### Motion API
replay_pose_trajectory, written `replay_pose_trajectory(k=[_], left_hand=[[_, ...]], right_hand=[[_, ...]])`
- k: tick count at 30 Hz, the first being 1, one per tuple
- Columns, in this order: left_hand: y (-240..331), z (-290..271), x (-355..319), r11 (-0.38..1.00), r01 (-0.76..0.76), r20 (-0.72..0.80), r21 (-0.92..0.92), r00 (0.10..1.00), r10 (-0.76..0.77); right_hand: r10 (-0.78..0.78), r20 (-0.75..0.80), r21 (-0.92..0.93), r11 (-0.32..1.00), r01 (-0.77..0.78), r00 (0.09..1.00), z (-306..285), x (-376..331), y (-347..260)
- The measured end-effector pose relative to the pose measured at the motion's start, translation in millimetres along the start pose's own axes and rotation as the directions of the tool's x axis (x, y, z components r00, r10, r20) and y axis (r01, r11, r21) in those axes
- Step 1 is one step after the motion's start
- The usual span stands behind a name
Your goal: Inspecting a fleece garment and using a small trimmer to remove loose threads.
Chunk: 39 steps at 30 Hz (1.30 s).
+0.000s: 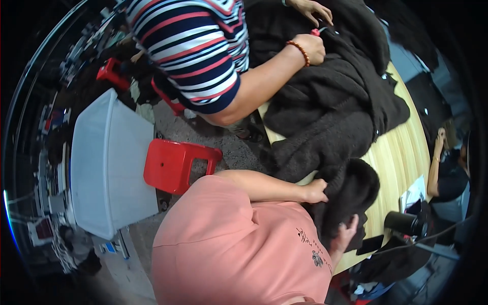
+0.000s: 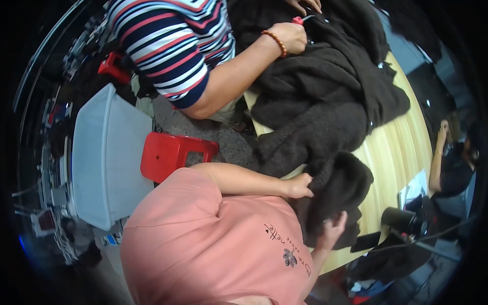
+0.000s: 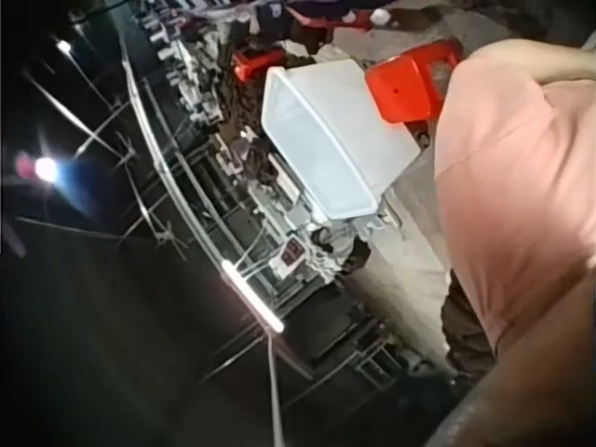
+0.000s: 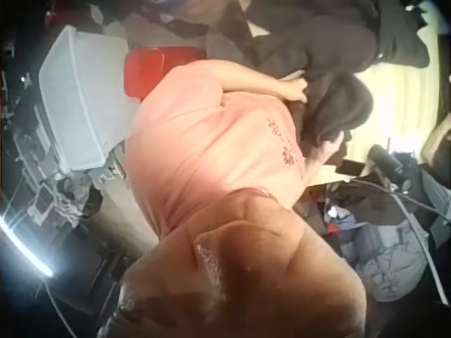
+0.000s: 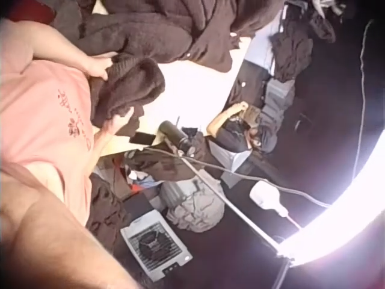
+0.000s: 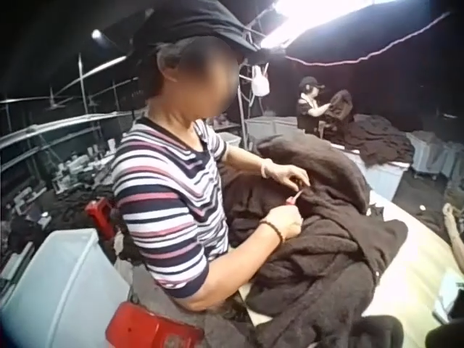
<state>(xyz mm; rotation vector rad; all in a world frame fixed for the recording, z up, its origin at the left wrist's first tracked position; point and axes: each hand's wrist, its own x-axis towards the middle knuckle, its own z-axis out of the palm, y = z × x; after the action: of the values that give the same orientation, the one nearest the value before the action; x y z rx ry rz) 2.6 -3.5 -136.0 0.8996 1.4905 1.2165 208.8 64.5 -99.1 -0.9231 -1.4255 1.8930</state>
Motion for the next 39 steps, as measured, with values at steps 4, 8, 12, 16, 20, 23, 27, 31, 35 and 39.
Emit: replay_pose_trajectory(k=[4,8,12,16,20,23,27,31,35,39], left_hand=[[54,1,6,0.995,-0.076,-0.052,0.059,0.995,0.079],[110,2,22,0.852,-0.52,-0.035,-0.064,0.854,0.519],[227,-11,32,0.583,-0.81,-0.064,-0.062,0.586,0.807],[318,-1,38,0.331,-0.94,-0.156,-0.077,0.34,0.928],[339,17,52,0.316,-0.948,0.237,-0.048,0.296,0.925],[258,-28,92,0.454,-0.54,0.216,0.709,0.779,0.589],[204,-10,53,0.738,-0.536,0.414,0.41,0.83,0.373],[150,21,35,0.959,-0.284,0.445,0.019,0.861,0.247],[134,24,25,0.966,-0.091,0.471,-0.243,0.859,0.199],[126,15,12,0.953,-0.247,0.382,-0.176,0.875,0.297]], right_hand=[[-0.164,0.169,-0.287,0.935,0.208,0.972,31,6,1],[-0.235,-0.109,-0.422,0.891,0.169,0.966,31,11,-44],[-0.668,-0.274,-0.136,0.739,0.66,0.692,12,-12,-83],[-0.641,-0.572,-0.317,0.748,0.583,0.512,-58,131,-119],[-0.613,-0.749,-0.492,0.77,0.407,0.253,-282,379,-264],[-0.52,-0.731,-0.413,0.852,0.321,0.441,-156,259,-148],[-0.476,-0.837,-0.45,0.879,0.158,0.268,-92,-46,-96],[-0.449,-0.645,-0.266,0.891,0.369,0.619,-76,-28,-76],[-0.515,-0.29,-0.561,0.774,0.293,0.807,-31,-28,-96],[-0.282,0.194,-0.519,0.783,0.342,0.94,23,-39,-102]])
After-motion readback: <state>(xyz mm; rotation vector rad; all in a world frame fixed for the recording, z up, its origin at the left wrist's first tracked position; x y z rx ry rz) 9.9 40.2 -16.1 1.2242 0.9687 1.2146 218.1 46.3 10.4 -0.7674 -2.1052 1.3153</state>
